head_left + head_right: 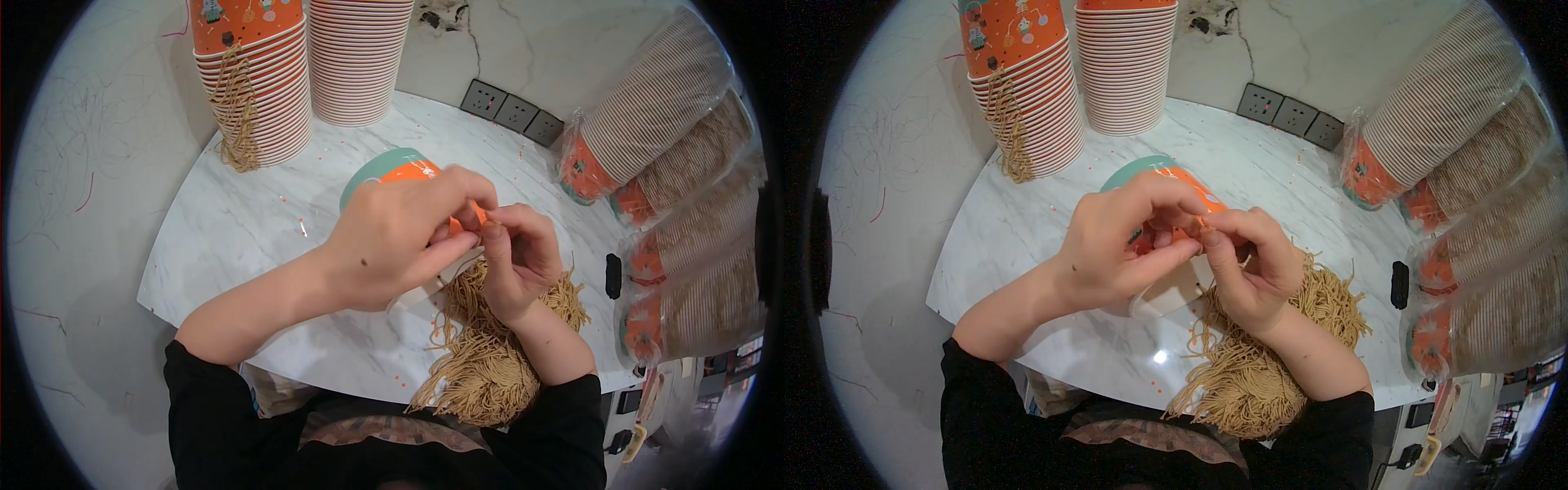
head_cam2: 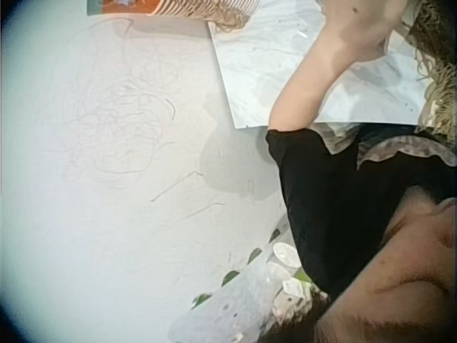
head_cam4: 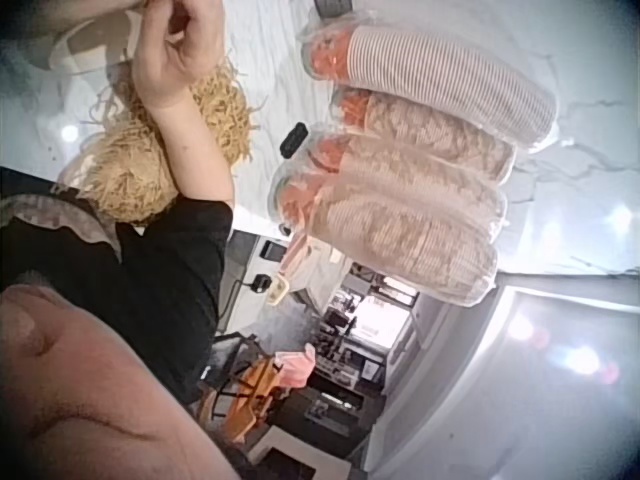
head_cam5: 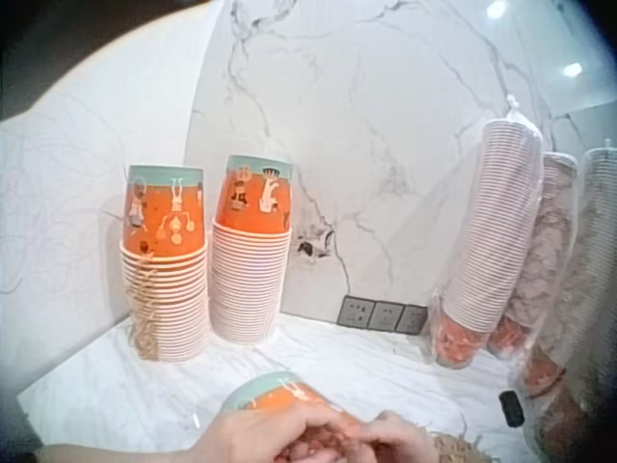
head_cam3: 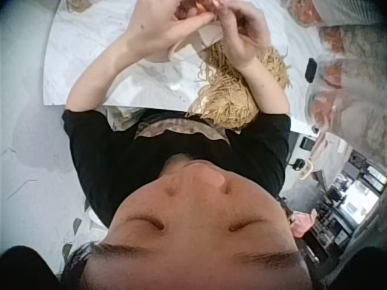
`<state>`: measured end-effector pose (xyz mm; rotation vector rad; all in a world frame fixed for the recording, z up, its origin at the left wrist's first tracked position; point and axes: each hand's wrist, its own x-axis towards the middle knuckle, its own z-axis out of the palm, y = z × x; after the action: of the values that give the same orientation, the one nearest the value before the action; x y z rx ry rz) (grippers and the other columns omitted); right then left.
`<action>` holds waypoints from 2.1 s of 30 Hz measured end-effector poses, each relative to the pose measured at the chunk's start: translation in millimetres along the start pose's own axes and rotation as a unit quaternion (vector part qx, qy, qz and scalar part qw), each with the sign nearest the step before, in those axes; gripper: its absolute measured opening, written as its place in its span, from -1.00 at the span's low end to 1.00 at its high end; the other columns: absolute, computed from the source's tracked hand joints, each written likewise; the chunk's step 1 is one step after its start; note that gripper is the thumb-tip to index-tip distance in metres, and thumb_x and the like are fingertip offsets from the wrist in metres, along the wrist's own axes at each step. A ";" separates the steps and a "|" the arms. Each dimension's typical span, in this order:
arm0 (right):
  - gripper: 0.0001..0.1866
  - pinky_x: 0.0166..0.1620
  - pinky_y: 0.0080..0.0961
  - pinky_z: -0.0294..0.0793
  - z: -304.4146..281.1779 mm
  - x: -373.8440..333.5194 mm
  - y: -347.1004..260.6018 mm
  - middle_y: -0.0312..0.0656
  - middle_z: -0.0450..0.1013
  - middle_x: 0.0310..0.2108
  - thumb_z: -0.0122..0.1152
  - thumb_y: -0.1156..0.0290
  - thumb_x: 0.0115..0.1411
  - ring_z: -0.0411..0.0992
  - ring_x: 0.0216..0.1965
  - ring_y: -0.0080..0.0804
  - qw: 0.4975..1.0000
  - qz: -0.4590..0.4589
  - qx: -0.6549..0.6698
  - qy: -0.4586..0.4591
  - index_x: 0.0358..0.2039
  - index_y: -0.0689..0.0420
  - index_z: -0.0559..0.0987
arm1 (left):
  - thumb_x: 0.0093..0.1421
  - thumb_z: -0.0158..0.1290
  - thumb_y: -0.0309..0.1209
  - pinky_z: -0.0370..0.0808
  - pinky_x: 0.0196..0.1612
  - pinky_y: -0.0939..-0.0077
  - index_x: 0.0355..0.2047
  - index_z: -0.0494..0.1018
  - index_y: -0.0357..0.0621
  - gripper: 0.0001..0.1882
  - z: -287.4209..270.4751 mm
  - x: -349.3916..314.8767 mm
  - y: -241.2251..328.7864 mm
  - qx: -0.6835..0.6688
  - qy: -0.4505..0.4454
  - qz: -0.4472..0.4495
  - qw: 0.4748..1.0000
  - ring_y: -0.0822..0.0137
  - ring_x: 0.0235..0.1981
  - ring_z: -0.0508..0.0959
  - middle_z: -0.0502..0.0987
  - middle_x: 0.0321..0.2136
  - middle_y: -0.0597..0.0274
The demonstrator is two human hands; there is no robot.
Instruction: The recorder is attaching rubber bands as handles to paper buckets by threading them through pre-punched holes.
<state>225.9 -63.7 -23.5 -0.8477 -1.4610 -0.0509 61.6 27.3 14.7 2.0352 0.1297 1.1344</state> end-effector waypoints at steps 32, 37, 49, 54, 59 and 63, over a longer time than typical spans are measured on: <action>-0.72 -0.28 -0.55 0.45 -8.2 16.3 1.5 -0.15 0.53 -0.25 0.28 0.70 0.00 0.45 -0.34 -0.41 0.992 -0.046 -0.094 -0.077 -0.23 0.22 0.67 | -0.02 0.28 -0.68 0.52 -0.42 0.57 -0.42 0.60 -0.19 -0.83 -13.3 5.6 -28.0 -0.014 -0.034 0.123 0.992 0.40 -0.47 0.62 0.65 -0.48 0.23; -0.82 -0.30 -0.56 0.41 -12.1 14.9 12.6 -0.16 0.54 -0.30 0.30 0.66 0.05 0.43 -0.37 -0.45 0.994 0.001 -0.051 -0.098 -0.31 0.19 0.65 | -0.04 0.28 -0.67 0.53 -0.40 0.55 -0.42 0.60 -0.19 -0.83 -14.9 7.3 -29.0 0.011 -0.035 0.140 0.989 0.37 -0.46 0.63 0.65 -0.48 0.23; -0.77 -0.33 -0.59 0.35 -8.8 17.0 10.5 -0.15 0.54 -0.24 0.26 0.58 0.12 0.40 -0.32 -0.49 0.992 0.056 -0.011 -0.112 -0.18 0.21 0.59 | -0.09 0.22 -0.67 0.56 -0.40 0.51 -0.40 0.56 -0.17 -0.79 -18.8 9.2 -30.0 0.057 -0.029 0.181 0.981 0.28 -0.40 0.66 0.63 -0.42 0.17; -0.72 -0.33 -0.59 0.37 -9.7 17.1 8.2 -0.17 0.55 -0.25 0.35 0.57 0.07 0.44 -0.33 -0.48 0.992 -0.006 -0.041 -0.116 -0.16 0.21 0.63 | -0.08 0.22 -0.67 0.56 -0.41 0.52 -0.40 0.56 -0.18 -0.79 -19.7 7.4 -28.9 0.066 -0.030 0.162 0.984 0.29 -0.40 0.66 0.63 -0.42 0.17; -0.79 -0.34 -0.64 0.36 -9.3 10.3 14.7 -0.18 0.55 -0.26 0.33 0.62 0.12 0.42 -0.35 -0.53 0.994 0.027 -0.016 -0.106 -0.19 0.21 0.64 | -0.07 0.23 -0.66 0.54 -0.42 0.53 -0.40 0.55 -0.18 -0.81 -18.9 8.2 -27.7 0.067 -0.016 0.145 0.987 0.32 -0.44 0.63 0.62 -0.42 0.17; -0.86 -0.32 -0.69 0.35 -6.6 10.6 13.0 -0.21 0.49 -0.25 0.25 0.63 0.20 0.39 -0.33 -0.56 0.991 0.080 0.016 -0.107 -0.22 0.22 0.59 | -0.06 0.23 -0.65 0.52 -0.40 0.54 -0.41 0.55 -0.17 -0.82 -18.6 9.5 -28.4 0.066 -0.014 0.175 0.982 0.35 -0.44 0.59 0.60 -0.36 0.18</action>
<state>239.9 -53.0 -19.6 -0.9652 -1.5833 0.1889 60.8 61.8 7.5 2.2493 -0.1793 1.3380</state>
